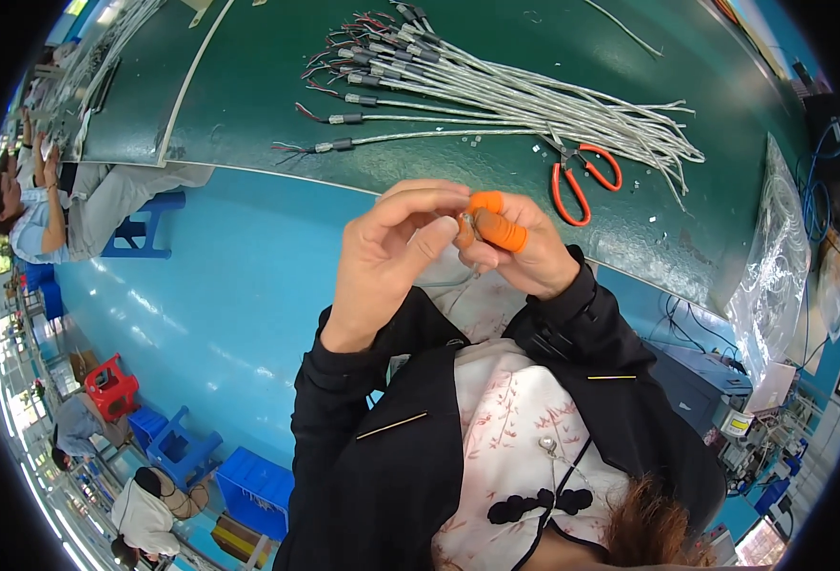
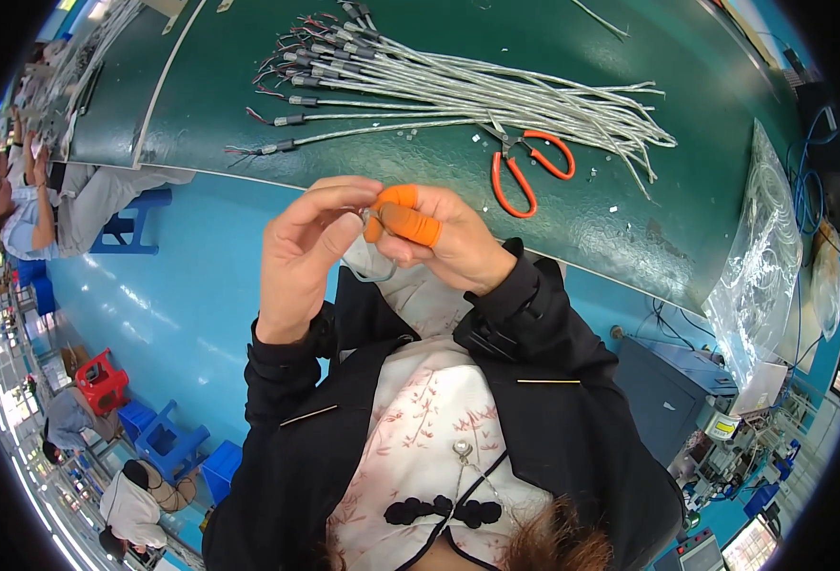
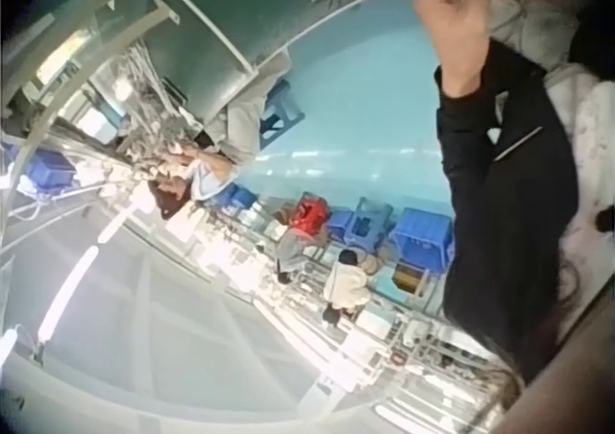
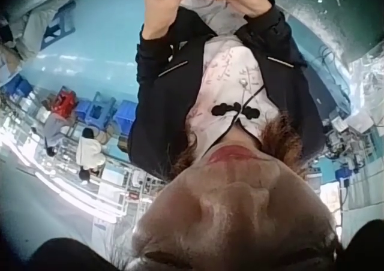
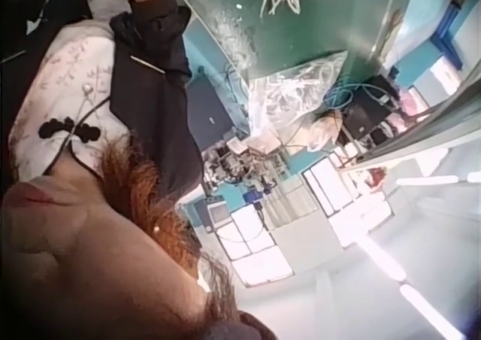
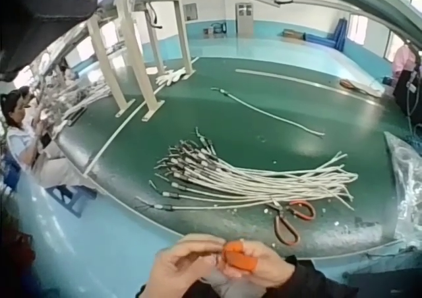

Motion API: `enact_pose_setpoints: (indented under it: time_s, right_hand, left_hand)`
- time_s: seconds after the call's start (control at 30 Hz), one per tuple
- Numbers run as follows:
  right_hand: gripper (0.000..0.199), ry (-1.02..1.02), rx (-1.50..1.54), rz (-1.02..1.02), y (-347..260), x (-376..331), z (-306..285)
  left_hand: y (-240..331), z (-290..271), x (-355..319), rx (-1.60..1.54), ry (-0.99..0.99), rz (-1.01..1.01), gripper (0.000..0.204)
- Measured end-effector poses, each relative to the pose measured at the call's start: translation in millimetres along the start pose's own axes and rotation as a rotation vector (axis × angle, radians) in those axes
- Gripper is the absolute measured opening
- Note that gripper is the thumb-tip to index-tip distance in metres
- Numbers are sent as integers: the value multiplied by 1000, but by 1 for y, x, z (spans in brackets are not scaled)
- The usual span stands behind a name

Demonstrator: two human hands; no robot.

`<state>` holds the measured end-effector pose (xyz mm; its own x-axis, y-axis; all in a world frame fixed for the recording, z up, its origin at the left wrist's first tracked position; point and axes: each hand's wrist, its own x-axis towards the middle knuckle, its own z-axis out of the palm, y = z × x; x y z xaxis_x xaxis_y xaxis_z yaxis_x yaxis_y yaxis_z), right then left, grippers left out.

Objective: Preparing and cutting electrical cable bundles at a production workstation.

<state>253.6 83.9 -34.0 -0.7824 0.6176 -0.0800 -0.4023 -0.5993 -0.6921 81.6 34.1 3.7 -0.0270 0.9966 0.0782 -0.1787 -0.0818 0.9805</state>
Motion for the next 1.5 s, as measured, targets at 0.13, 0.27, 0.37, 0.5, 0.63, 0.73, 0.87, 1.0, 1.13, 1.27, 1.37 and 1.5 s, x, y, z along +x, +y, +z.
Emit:
enact_pose_setpoints:
  time_s: [0.13, 0.27, 0.37, 0.5, 0.63, 0.73, 0.87, 1.0, 1.13, 1.27, 1.37, 1.5]
  right_hand:
    - [25, 23, -17, 41, 4, 1, 6]
    - [21, 69, -211, -36, 5, 2, 9]
    - [17, 70, -369, -132, 7, 4, 16]
    - [13, 58, -613, -251, 9, 4, 16]
    - [11, 55, -782, -323, 8, 3, 17]
    - [10, 65, -886, -374, 7, 4, 16]
    - [10, 95, -1026, -467, 5, 6, 20]
    - [11, 83, -1139, -573, 1, 7, 18]
    - [14, -7, -1178, -598, 2, 4, 16]
    - [14, 32, -800, -331, 11, -3, 22]
    - [15, 80, -471, -123, 18, -3, 24]
    - [15, 48, -139, -71, 28, -1, 26]
  left_hand:
    - [2, -11, -3, -60, -87, -32, 20]
    - [3, -24, -9, -117, -76, -105, 18]
    - [5, -28, -12, -174, -81, -171, 18]
    - [12, -26, -14, -93, -69, -178, 15]
    - [8, -26, -17, -98, -37, -216, 12]
    - [5, -25, -18, -50, -13, -182, 9]
    - [5, -27, -17, -14, -30, -187, 10]
    - [10, -32, -14, 72, -122, -220, 9]
    - [14, -31, -11, 106, -152, -247, 8]
    - [11, -30, -10, 99, -148, -232, 7]
    - [11, -29, -13, -41, -122, -311, 5]
    - [5, -28, -16, -91, -81, -301, 3]
